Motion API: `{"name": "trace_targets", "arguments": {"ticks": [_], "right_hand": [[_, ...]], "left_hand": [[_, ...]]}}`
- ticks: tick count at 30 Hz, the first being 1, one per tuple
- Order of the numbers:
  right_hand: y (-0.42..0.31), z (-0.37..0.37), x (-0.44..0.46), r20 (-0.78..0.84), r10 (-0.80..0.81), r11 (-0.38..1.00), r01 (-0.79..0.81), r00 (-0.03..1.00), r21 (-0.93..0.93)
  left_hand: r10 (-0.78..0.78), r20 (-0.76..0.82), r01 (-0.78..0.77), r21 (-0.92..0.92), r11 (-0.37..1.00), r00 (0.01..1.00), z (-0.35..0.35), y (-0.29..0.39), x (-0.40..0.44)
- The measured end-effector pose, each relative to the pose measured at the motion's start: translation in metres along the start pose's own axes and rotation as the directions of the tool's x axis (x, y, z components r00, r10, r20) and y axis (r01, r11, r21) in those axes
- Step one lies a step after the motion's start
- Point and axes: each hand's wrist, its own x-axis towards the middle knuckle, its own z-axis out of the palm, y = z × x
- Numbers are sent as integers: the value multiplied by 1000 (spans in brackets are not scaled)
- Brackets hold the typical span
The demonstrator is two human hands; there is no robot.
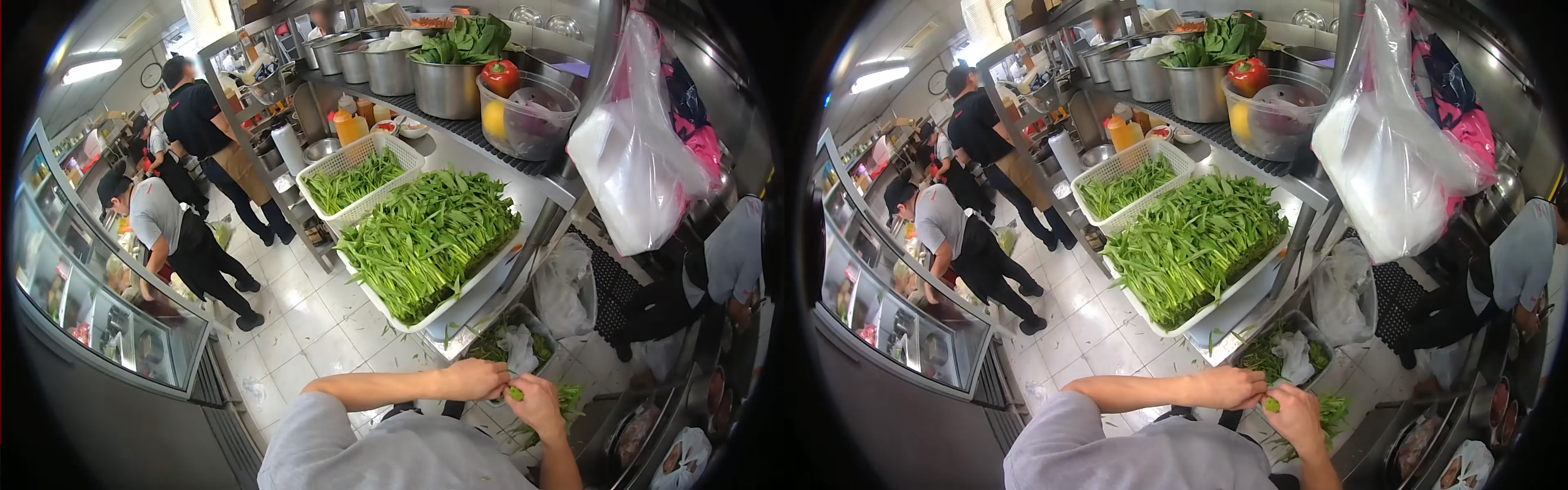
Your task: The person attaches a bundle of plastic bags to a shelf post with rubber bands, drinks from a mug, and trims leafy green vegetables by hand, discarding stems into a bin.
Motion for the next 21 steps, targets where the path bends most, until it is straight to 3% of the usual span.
{"name": "trace_targets", "arguments": {"ticks": [3,12,14,15,18,19,20,21], "right_hand": [[10,9,-7,-30,-15,1000,14,999,-16],[30,27,-14,-383,-181,976,215,906,47],[35,25,-15,-433,-58,983,127,900,131],[38,25,-17,-451,8,981,81,892,177],[59,30,-26,-417,341,916,-198,842,349],[71,37,-30,-417,386,886,-205,823,417],[82,40,-33,-412,377,886,-194,830,420],[90,43,-35,-410,375,887,-193,831,420]], "left_hand": [[-41,-7,40,-67,997,999,7,1,2],[-160,-173,75,-416,906,972,25,-14,18],[-187,-250,81,-380,921,950,24,-26,26],[-214,-166,155,-310,938,963,26,-39,30],[-228,-264,254,66,965,937,34,-54,38],[-179,-237,208,103,973,955,34,-59,38],[-224,-191,225,-14,974,956,29,-52,38],[-225,-193,227,-14,974,955,28,-53,39]]}}
